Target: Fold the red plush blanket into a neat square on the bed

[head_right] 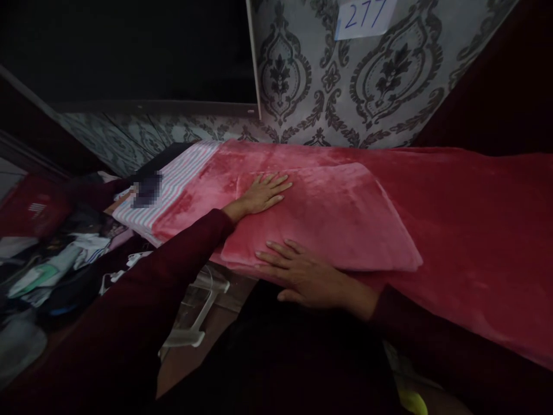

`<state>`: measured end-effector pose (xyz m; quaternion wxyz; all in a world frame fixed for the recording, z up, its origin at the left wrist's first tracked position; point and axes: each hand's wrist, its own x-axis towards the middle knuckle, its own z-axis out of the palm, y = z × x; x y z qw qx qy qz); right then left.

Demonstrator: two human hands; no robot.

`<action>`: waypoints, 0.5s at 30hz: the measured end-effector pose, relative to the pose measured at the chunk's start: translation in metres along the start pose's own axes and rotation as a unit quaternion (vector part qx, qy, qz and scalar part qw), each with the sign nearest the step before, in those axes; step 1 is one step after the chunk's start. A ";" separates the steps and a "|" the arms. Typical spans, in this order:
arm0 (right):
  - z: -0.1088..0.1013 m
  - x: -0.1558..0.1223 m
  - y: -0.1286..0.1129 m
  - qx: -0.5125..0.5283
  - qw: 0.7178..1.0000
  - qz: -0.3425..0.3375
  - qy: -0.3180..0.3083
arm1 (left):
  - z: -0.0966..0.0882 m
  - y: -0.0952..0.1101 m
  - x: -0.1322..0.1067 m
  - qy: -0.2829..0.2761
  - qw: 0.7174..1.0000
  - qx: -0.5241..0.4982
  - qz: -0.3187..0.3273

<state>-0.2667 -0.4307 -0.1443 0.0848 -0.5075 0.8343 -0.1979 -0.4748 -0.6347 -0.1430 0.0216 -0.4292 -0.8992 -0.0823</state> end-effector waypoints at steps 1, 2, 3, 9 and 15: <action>-0.002 -0.004 -0.004 0.007 1.000 0.004 0.003 | -0.001 0.001 0.000 0.001 1.000 -0.004 0.003; -0.005 -0.006 -0.007 0.014 1.000 0.009 0.008 | -0.003 0.001 0.000 -0.002 1.000 -0.011 0.006; -0.009 -0.006 -0.009 0.019 1.000 0.014 0.015 | -0.007 0.001 -0.002 -0.006 1.000 -0.019 0.008; -0.036 0.052 0.009 0.010 0.999 -0.008 0.029 | -0.040 -0.012 -0.022 0.002 0.999 -0.039 -0.023; -0.017 0.120 0.027 -0.024 0.999 -0.020 -0.005 | -0.018 -0.030 -0.041 -0.012 0.996 -0.015 -0.090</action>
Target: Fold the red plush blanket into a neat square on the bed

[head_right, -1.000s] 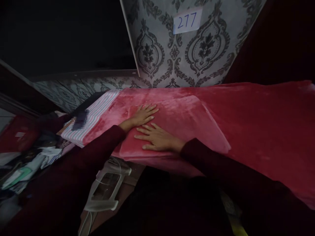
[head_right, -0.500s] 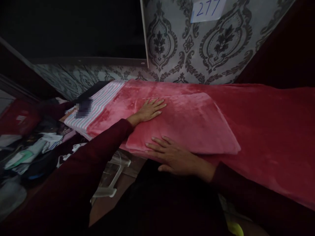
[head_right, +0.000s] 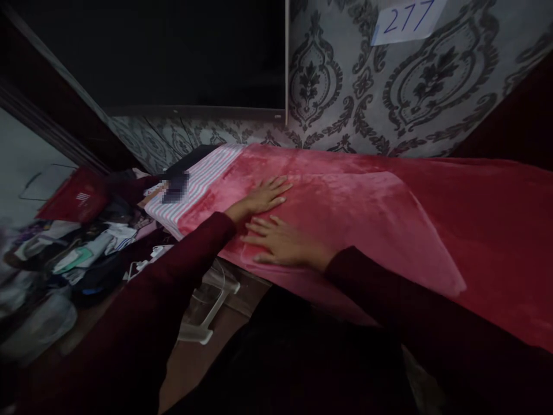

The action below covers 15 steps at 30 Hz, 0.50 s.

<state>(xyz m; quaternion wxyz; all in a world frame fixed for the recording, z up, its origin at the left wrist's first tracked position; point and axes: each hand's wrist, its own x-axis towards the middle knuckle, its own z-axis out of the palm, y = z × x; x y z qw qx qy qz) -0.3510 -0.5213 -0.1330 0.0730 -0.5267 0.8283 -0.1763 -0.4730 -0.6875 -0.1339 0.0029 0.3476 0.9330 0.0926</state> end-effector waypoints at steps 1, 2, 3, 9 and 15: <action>0.006 0.002 -0.001 -0.008 1.000 -0.003 -0.007 | 0.007 -0.001 -0.001 0.004 1.000 0.006 -0.010; 0.012 0.001 -0.003 -0.013 1.000 -0.008 -0.014 | 0.012 -0.001 -0.002 0.013 1.000 0.011 -0.015; 0.017 -0.001 -0.006 -0.014 1.000 -0.016 -0.022 | 0.017 -0.001 -0.003 0.023 0.999 0.014 -0.016; 0.033 -0.026 -0.030 0.014 0.999 -0.024 -0.029 | 0.018 -0.003 -0.006 0.051 0.999 0.014 -0.004; 0.029 -0.062 -0.063 0.055 0.998 -0.002 0.014 | 0.004 -0.003 -0.005 0.041 0.999 -0.010 -0.030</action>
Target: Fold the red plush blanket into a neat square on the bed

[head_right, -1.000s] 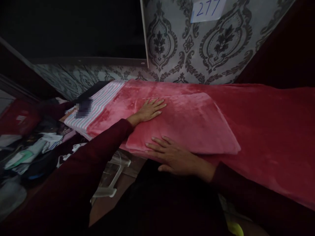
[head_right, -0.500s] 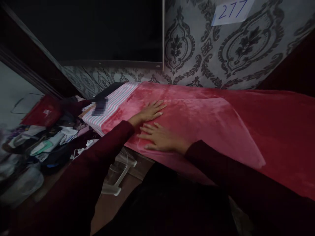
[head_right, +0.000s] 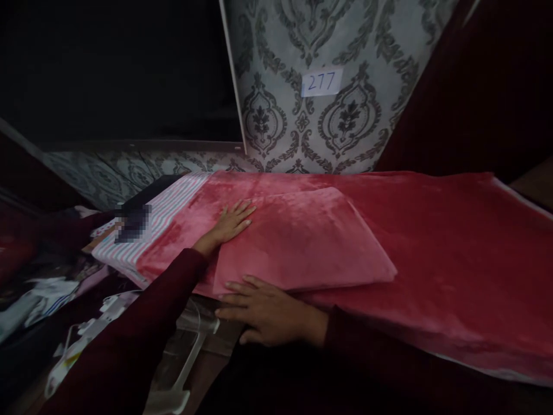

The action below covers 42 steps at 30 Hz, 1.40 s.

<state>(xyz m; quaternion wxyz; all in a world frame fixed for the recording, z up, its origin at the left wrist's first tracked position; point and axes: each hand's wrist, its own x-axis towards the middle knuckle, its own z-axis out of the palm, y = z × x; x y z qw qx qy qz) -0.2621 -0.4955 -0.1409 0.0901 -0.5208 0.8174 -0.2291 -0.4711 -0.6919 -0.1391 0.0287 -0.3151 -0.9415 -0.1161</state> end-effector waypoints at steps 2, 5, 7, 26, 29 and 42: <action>-0.004 -0.031 0.001 -0.031 0.996 0.038 0.073 | -0.006 0.000 -0.013 0.026 0.999 -0.014 -0.021; -0.008 -0.098 0.023 -0.135 0.955 0.141 0.222 | -0.010 0.004 -0.059 0.090 0.995 -0.039 -0.011; -0.008 -0.148 0.043 -0.209 0.914 0.198 0.287 | -0.006 0.012 -0.103 0.123 0.991 -0.047 0.039; -0.043 -0.217 0.089 -0.244 0.858 0.283 0.352 | -0.005 0.054 -0.170 0.286 0.945 0.042 0.152; -0.099 -0.207 0.076 -0.238 0.831 0.252 0.436 | -0.061 0.054 -0.143 0.322 0.939 -0.029 0.117; -0.281 -0.193 0.084 0.048 0.770 0.311 0.555 | -0.195 0.053 0.030 0.247 0.850 -0.462 -0.060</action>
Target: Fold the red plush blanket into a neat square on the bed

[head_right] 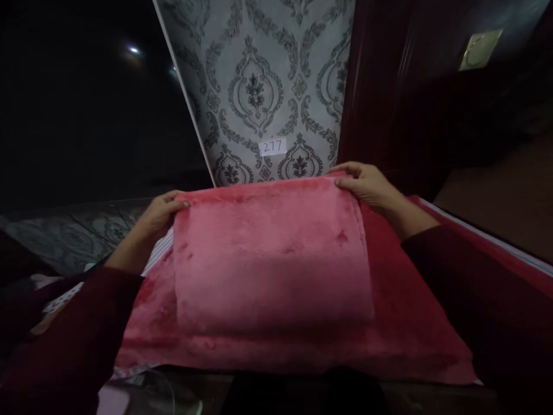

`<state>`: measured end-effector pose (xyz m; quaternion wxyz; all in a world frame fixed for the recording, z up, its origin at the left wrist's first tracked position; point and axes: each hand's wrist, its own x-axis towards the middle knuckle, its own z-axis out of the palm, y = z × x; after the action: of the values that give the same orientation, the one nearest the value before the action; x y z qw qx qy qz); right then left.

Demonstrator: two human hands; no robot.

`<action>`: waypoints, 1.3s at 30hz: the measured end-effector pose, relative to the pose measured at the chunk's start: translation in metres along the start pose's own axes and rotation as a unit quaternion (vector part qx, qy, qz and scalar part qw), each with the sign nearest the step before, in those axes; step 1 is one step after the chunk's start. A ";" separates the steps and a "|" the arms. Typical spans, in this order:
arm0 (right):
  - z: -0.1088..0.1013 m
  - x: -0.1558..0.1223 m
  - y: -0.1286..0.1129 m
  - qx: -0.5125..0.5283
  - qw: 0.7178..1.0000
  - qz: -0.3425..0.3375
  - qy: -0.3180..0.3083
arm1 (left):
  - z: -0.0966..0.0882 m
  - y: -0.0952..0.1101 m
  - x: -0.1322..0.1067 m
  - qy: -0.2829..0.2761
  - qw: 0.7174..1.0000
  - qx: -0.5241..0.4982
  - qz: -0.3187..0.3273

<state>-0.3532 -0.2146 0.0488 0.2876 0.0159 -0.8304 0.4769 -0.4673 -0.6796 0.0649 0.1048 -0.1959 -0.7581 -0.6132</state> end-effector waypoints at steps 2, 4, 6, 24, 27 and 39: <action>0.010 0.009 0.042 0.003 0.999 0.035 -0.005 | 0.018 -0.033 0.012 -0.031 0.998 0.022 -0.053; 0.024 0.008 0.085 -0.035 0.997 0.062 0.023 | 0.038 -0.067 0.017 -0.043 0.990 0.083 -0.102; 0.039 0.001 0.119 -0.091 0.992 0.071 0.044 | 0.060 -0.092 0.017 -0.036 0.980 0.152 -0.122; 0.193 -0.047 0.110 -0.212 0.811 -0.279 -0.468 | 0.164 -0.125 -0.215 -0.213 0.821 0.499 0.175; 0.188 -0.019 0.141 -0.241 0.835 -0.226 -0.441 | 0.162 -0.125 -0.215 -0.205 0.824 0.495 0.184; 0.189 -0.011 0.161 -0.264 0.855 -0.194 -0.401 | 0.164 -0.121 -0.215 -0.191 0.841 0.475 0.178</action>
<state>-0.4793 -0.2810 -0.1542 0.0099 0.2901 -0.9485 0.1265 -0.3113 -0.5773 -0.1652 0.1457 -0.3668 -0.9134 -0.0996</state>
